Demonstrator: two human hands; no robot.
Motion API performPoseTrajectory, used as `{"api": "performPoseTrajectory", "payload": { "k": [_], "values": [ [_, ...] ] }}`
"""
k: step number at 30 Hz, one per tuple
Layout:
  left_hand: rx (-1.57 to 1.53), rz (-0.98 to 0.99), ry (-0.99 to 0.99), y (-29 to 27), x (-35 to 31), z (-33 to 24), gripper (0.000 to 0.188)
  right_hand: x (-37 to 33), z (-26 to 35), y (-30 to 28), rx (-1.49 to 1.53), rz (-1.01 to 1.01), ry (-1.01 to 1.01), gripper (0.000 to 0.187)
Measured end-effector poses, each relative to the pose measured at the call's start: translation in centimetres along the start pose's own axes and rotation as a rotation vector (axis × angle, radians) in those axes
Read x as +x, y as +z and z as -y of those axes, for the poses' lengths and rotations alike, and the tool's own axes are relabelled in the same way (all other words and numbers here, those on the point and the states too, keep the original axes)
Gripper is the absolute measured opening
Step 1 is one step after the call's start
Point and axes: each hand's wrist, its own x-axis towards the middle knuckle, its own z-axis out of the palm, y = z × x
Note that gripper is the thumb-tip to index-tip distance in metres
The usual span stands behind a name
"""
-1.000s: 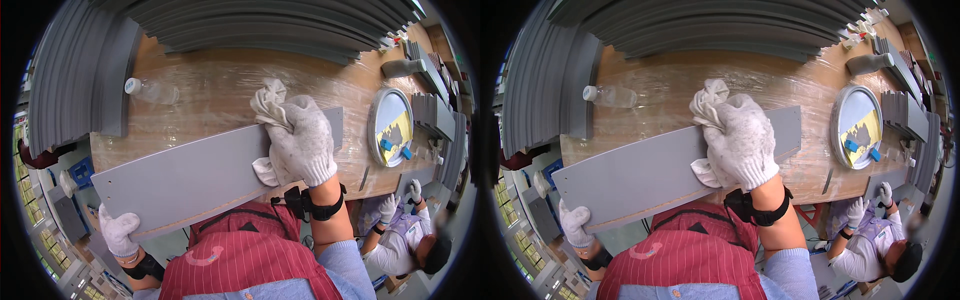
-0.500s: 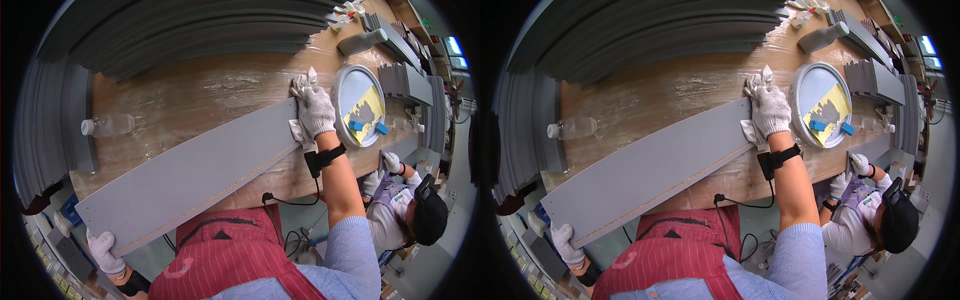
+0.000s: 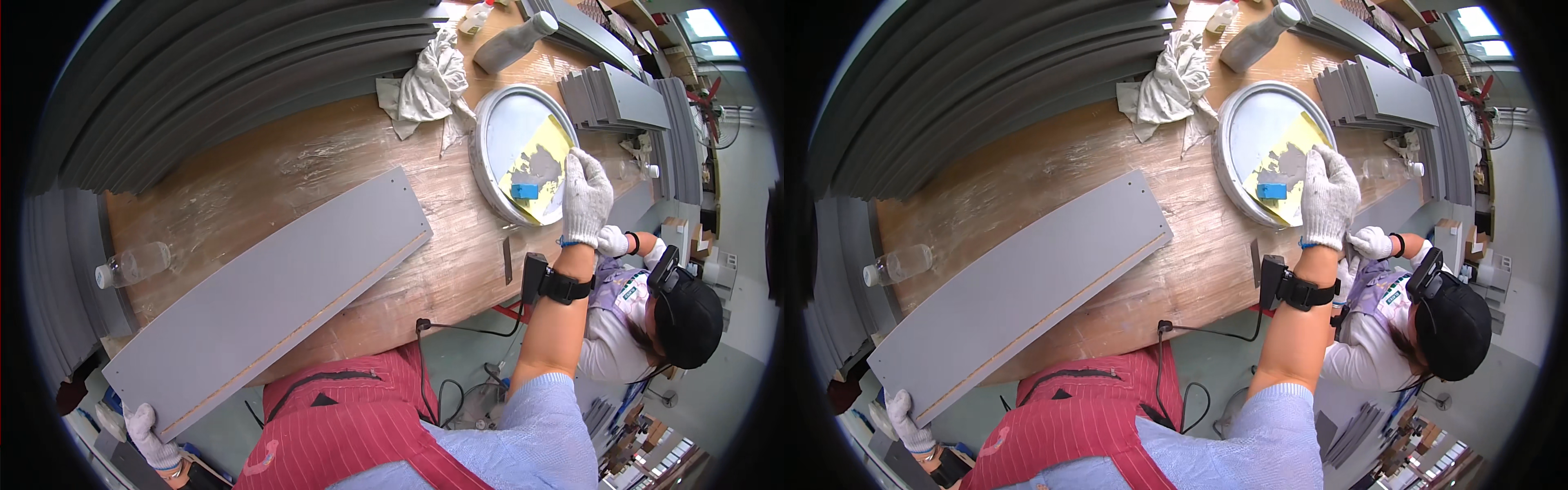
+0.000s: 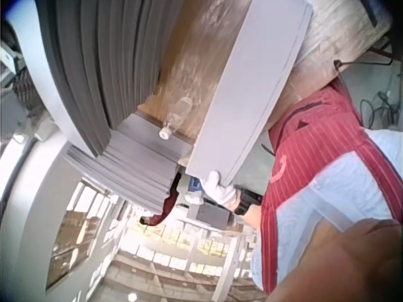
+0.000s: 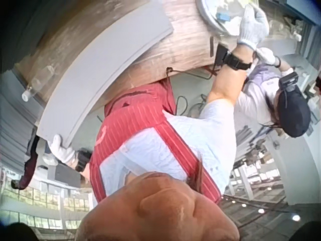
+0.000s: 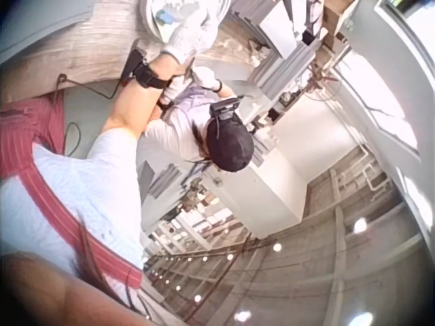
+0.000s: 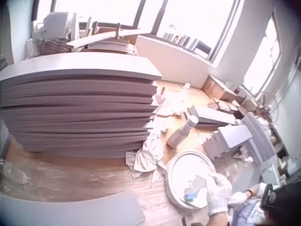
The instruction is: The person cleans and sands gray metal panels on a wooden workbench. They wipe the panels with a white cloth, apply a liquid from a bottle, and use a blue sanding block to smooth the edges and surfaces. The person handles the panels one at a time, flipping them over to treat different sides.
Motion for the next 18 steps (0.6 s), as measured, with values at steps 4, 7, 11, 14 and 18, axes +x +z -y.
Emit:
{"api": "performPoseTrajectory", "payload": {
  "k": [4, 7, 11, 14, 18],
  "values": [
    [0.02, 0.073, 0.009, -0.6, 0.7, -0.5, 0.066, -4.1, -2.6, 0.4, -0.373, 0.148, 0.013, 0.034],
    [0.035, 0.101, 0.011, -1.5, 1.1, -0.9, 0.067, -5.4, -1.9, 1.4, -0.578, 0.221, 0.014, 0.056],
    [0.114, 0.032, -0.024, -2.8, 1.6, -1.0, 0.065, -5.6, -2.7, 2.6, -0.705, 0.16, -0.006, 0.062],
    [0.089, 0.067, 0.012, -2.9, 1.7, -0.8, 0.066, -4.9, -3.2, 2.7, -0.596, 0.098, 0.126, 0.059],
    [0.039, 0.09, -0.009, -1.8, 1.8, -1.1, 0.068, -2.0, -10.1, 2.3, -0.338, -0.119, 0.223, 0.046]
  ]
}}
